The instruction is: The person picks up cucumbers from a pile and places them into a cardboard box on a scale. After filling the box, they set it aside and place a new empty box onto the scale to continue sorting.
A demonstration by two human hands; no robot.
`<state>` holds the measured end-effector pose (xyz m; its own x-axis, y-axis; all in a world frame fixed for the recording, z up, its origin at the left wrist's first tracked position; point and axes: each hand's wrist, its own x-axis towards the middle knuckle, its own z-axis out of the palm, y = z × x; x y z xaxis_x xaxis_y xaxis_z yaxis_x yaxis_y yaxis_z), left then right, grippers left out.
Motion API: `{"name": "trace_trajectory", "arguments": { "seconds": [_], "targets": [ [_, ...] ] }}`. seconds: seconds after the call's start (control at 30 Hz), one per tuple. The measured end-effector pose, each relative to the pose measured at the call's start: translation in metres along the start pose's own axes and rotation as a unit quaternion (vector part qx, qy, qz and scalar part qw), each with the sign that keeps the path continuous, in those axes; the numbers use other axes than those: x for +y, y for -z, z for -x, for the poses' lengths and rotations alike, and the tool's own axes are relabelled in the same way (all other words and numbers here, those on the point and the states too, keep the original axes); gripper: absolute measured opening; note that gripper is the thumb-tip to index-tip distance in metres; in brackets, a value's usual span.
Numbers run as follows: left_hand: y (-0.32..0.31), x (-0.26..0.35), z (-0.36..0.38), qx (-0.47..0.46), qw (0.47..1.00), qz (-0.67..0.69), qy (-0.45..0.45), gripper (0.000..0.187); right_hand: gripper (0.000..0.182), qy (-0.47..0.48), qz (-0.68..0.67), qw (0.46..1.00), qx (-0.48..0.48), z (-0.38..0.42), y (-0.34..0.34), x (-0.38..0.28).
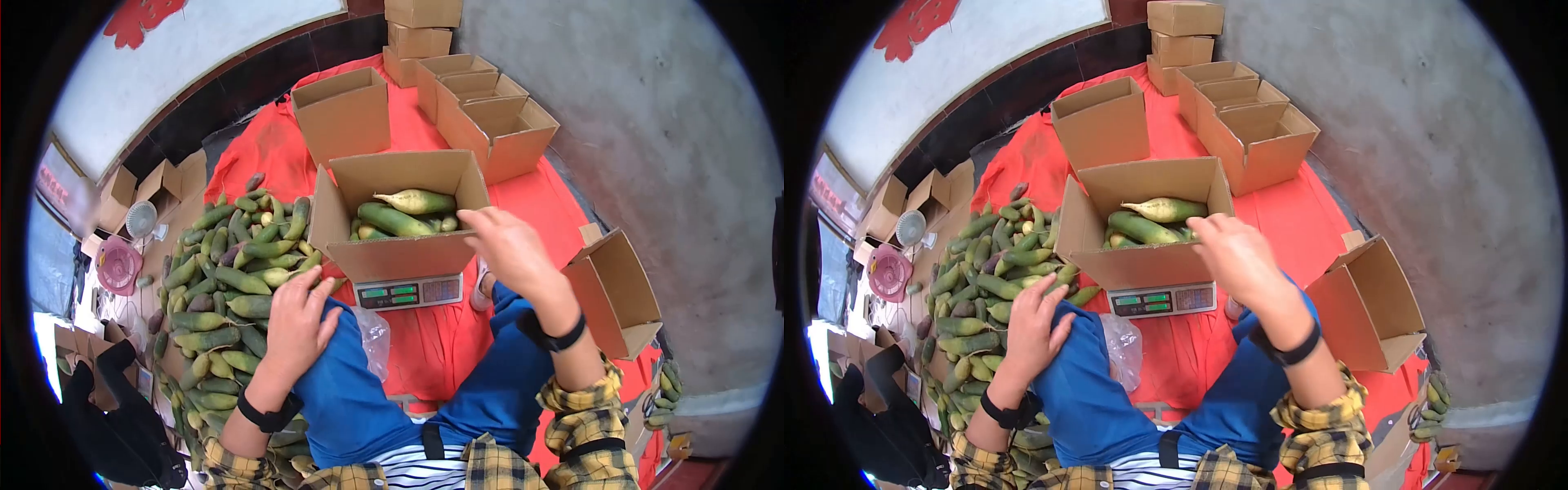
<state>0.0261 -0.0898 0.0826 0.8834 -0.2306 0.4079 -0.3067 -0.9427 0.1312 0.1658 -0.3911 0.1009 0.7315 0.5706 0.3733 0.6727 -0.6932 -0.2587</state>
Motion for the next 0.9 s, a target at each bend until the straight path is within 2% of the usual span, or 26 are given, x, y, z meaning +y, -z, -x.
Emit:
{"name": "trace_trajectory", "arguments": {
  "seconds": [0.07, 0.13, 0.2, 0.27, 0.33, 0.4, 0.47, 0.6, 0.7, 0.77, 0.9],
  "targets": [
    [-0.001, -0.006, 0.007, 0.022, 0.999, 0.005, 0.025, 0.048, 0.031, -0.012, -0.004, 0.999, 0.039, 0.029, 0.033, -0.003],
    [-0.002, -0.012, 0.014, 0.030, 0.998, 0.026, 0.044, 0.045, 0.027, -0.074, 0.008, 0.995, 0.062, 0.066, 0.053, -0.002],
    [0.000, -0.015, 0.019, 0.043, 0.998, 0.026, 0.039, 0.044, 0.025, -0.161, -0.004, 0.986, 0.047, 0.113, 0.059, 0.010],
    [0.000, -0.016, 0.024, 0.053, 0.997, 0.031, 0.044, 0.042, 0.021, -0.192, 0.061, 0.979, 0.031, 0.176, 0.045, 0.040],
    [0.000, -0.018, 0.027, 0.066, 0.997, 0.025, 0.036, 0.042, 0.020, -0.280, 0.129, 0.949, -0.073, 0.244, 0.033, 0.060],
    [0.001, -0.020, 0.030, 0.074, 0.997, 0.019, 0.031, 0.042, 0.020, -0.336, 0.139, 0.919, -0.151, 0.294, 0.027, 0.064],
    [0.001, -0.022, 0.033, 0.082, 0.996, 0.010, 0.029, 0.042, 0.022, -0.371, 0.111, 0.909, -0.152, 0.333, 0.019, 0.066],
    [0.002, -0.021, 0.032, 0.086, 0.996, 0.011, 0.029, 0.042, 0.023, -0.395, 0.120, 0.900, -0.144, 0.362, 0.009, 0.063],
    [0.002, -0.018, 0.032, 0.082, 0.996, 0.011, 0.029, 0.042, 0.025, -0.451, 0.111, 0.876, -0.130, 0.372, 0.004, 0.067],
    [0.003, -0.016, 0.033, 0.074, 0.997, 0.005, 0.027, 0.044, 0.027, -0.407, 0.158, 0.899, -0.028, 0.380, -0.001, 0.077],
    [0.016, -0.004, 0.027, 0.030, 0.998, -0.019, 0.046, 0.048, 0.035, -0.448, 0.151, 0.881, 0.002, 0.377, 0.001, 0.105]
  ]
}}
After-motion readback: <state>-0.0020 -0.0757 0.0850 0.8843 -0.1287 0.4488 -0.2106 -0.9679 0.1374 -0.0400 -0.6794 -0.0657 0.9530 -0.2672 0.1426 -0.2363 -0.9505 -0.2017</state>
